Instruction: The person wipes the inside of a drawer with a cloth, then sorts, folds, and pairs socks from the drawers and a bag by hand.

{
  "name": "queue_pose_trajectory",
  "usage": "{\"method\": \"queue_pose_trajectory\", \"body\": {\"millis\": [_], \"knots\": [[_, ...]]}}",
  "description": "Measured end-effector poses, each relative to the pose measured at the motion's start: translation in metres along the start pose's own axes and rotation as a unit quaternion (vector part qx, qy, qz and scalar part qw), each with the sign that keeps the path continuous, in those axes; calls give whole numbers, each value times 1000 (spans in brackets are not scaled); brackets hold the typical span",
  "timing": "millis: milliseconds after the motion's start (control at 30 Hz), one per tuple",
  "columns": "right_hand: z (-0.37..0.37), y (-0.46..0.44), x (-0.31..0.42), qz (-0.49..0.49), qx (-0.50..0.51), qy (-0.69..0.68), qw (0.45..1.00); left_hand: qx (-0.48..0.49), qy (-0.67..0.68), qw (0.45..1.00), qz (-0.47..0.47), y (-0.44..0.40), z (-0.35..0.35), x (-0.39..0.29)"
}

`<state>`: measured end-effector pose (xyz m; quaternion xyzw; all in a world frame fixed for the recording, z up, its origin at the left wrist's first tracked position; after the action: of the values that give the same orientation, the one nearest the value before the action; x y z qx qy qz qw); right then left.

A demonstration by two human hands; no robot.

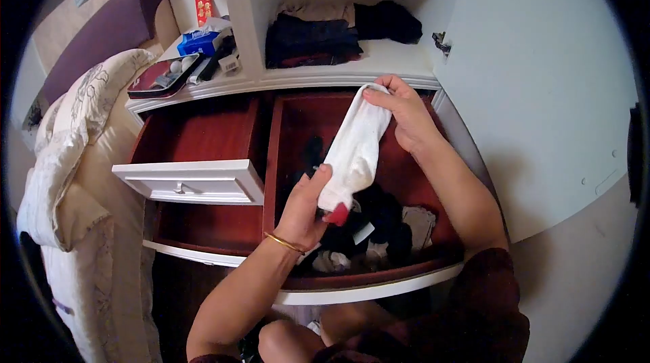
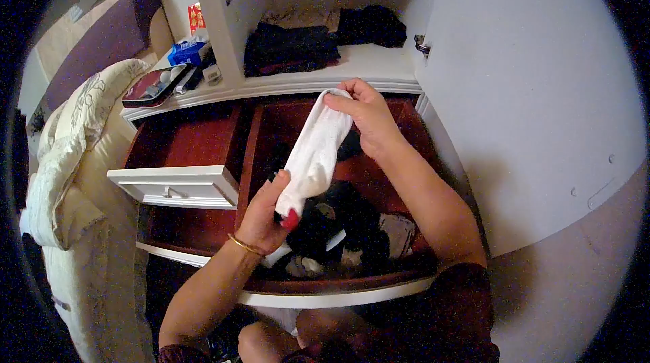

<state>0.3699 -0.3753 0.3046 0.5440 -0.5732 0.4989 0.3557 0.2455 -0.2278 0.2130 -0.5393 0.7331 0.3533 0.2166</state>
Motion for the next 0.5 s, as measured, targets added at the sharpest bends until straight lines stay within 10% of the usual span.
{"method": "queue_pose_trajectory", "body": {"millis": [333, 500], "knots": [[-6, 2, 2, -3, 28, -29, 999, 44, -15, 998, -35, 3, -12, -2], [-104, 92, -18, 142, 447, 306, 829, 94, 41, 995, -19, 6, -19, -4]]}}
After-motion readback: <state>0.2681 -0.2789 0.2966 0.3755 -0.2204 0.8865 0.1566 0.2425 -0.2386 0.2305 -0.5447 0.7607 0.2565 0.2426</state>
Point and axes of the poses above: each hand's wrist, its own y-axis away from the middle knuckle, its own z-axis out of the back of the hand, x = y × z, the point moved 8 cm from there along -y, towards the middle knuckle, and after that the axes turned 7 degrees about -x, right-handed, at the moved point
